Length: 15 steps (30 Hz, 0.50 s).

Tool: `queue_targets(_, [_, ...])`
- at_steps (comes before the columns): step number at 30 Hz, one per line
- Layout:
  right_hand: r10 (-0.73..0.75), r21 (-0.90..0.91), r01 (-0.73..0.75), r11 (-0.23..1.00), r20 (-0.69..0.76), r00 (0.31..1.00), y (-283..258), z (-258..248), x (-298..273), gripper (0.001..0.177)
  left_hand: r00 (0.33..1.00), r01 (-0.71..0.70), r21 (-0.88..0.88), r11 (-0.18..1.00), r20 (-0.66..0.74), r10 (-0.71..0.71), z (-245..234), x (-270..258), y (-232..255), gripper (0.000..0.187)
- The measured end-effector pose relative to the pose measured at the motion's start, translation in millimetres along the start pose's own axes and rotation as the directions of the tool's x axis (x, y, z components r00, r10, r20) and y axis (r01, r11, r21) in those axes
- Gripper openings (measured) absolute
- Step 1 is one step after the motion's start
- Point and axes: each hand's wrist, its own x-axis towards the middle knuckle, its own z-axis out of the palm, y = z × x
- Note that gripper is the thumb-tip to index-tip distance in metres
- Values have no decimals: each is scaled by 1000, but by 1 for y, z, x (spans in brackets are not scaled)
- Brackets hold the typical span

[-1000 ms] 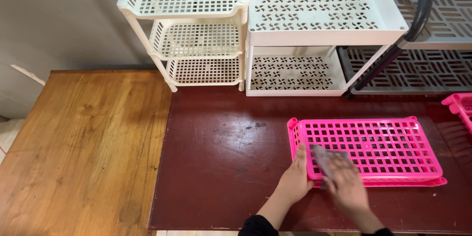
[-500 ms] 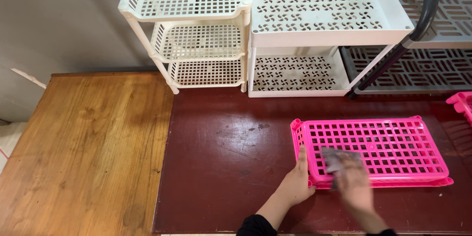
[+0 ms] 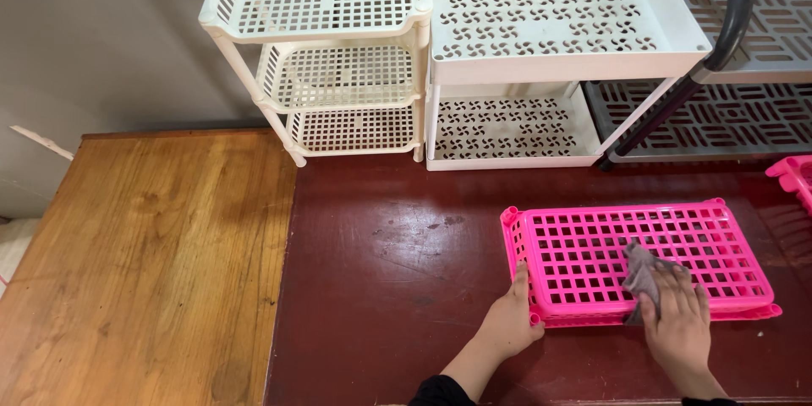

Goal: The person wipes a pink plastic basket and its handle with a cloth, then inserts the handle into the basket to assemble it. The person repeats this process with a second basket.

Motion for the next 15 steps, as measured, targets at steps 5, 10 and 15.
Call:
queue_targets(5, [-30, 131, 5, 991, 189, 982, -53, 13, 7, 35, 1000, 11, 47, 999, 15, -12, 16, 7, -18, 109])
queue_targets(10, [-263, 325, 288, 901, -120, 957, -138, -1, 9, 44, 980, -148, 343, 927, -72, 183, 47, 16, -37, 66])
queue_targets(15, [-120, 191, 84, 978, 188, 975, -95, -3, 9, 39, 997, 78, 133, 988, -36, -74, 42, 13, -20, 101])
